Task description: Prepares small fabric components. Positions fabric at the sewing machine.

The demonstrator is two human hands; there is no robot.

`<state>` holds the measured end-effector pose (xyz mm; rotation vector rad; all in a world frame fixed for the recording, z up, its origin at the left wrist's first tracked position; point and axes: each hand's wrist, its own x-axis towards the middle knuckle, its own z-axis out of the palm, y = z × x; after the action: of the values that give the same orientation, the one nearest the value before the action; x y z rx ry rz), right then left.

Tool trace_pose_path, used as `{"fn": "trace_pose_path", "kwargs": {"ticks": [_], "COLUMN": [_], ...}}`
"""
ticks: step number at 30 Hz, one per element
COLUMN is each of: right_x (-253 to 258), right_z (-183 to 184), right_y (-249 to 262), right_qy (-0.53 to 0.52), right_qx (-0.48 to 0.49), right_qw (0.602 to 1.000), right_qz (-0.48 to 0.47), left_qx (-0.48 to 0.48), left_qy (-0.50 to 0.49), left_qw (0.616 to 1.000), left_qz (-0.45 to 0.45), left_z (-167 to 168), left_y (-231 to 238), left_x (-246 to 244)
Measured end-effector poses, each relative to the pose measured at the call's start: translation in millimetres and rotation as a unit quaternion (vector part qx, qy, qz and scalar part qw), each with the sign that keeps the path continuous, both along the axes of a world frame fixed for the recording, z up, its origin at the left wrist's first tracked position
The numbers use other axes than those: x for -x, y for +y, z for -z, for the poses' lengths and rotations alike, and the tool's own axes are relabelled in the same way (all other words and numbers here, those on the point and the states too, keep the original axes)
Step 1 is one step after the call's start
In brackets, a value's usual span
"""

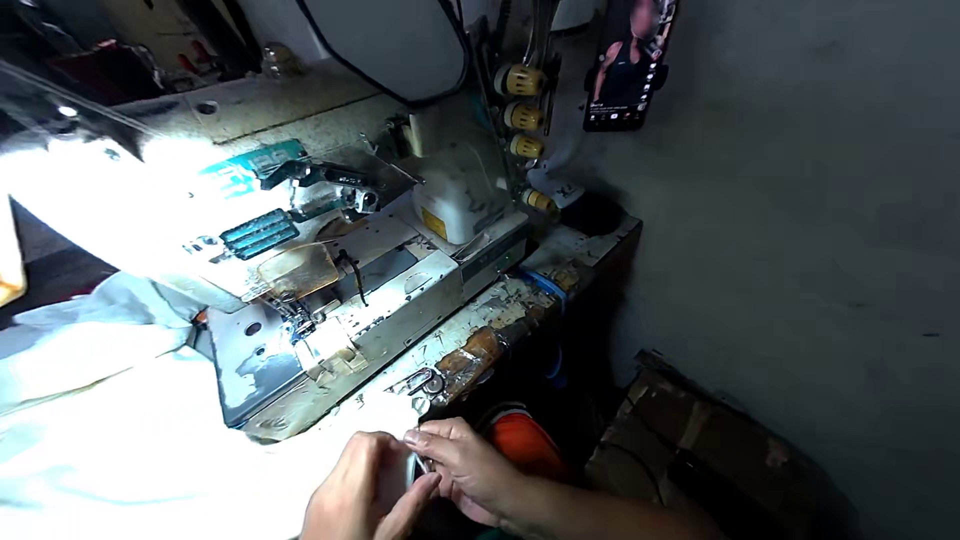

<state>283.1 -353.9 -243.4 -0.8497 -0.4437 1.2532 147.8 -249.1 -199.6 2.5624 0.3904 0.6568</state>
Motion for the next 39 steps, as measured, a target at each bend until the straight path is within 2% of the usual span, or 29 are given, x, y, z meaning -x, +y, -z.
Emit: {"fn": "trace_pose_path", "kwargs": {"ticks": [1,3,5,6,8,11,16,20,23,28,30,34,37,39], "right_x": [5.9,9.5,5.0,2.3,-3.3,-7.3,-13.7,-29.3,-34.8,-25.1,-21.1,-14.0,-12.0,-11.6], "right_z": [-1.2,-0.8,-0.4,-0.3,3.8,8.4,15.4,19.9,22.0,27.5,26.8,22.8,19.9,16.9], "right_y": [3.0,7.1,7.2,5.3,-0.8,-8.3,-8.5,-8.3,-13.6,-8.0,-3.5,-1.6,0.4,0.0], "right_qy": [0.018,0.022,-0.009,-0.030,-0.064,-0.154,-0.298,-0.247,-0.263,-0.447,-0.468,-0.455,-0.520,-0.524], "right_qx": [-0.001,-0.010,-0.021,-0.029,-0.061,-0.105,-0.125,-0.125,-0.130,-0.153,-0.157,-0.163,-0.169,-0.178], "right_qw": [1.000,1.000,1.000,0.999,0.996,0.979,0.936,0.950,0.948,0.861,0.845,0.848,0.795,0.790], "right_qz": [-0.003,-0.009,-0.011,-0.004,0.016,0.077,0.139,0.146,0.125,0.189,0.207,0.217,0.262,0.264], "left_qx": [-0.072,-0.177,-0.168,-0.108,0.071,0.266,0.434,0.497,0.507,0.485,0.468,0.426,0.361,0.339], "left_qy": [0.024,0.007,-0.020,-0.021,-0.024,-0.026,-0.049,-0.053,-0.039,-0.016,-0.022,-0.037,-0.045,-0.047], "left_qw": [0.997,0.982,0.983,0.992,0.996,0.963,0.899,0.865,0.859,0.871,0.879,0.902,0.931,0.939], "left_qz": [-0.031,-0.070,-0.071,-0.062,-0.052,-0.045,-0.026,-0.039,-0.060,-0.084,-0.089,-0.062,-0.032,-0.024], "left_z": [10.0,24.4,25.9,23.3,17.3,8.4,2.9,0.6,3.2,7.4,7.2,8.2,12.4,12.8], "left_y": [0.5,5.9,8.7,8.5,8.1,5.0,-3.1,-4.7,-9.0,-11.9,-10.8,-7.2,-5.4,-6.4], "left_x": [1.8,2.4,1.6,2.4,3.3,-1.1,-12.5,-14.7,-17.2,-17.8,-15.7,-12.3,-10.6,-7.0]}}
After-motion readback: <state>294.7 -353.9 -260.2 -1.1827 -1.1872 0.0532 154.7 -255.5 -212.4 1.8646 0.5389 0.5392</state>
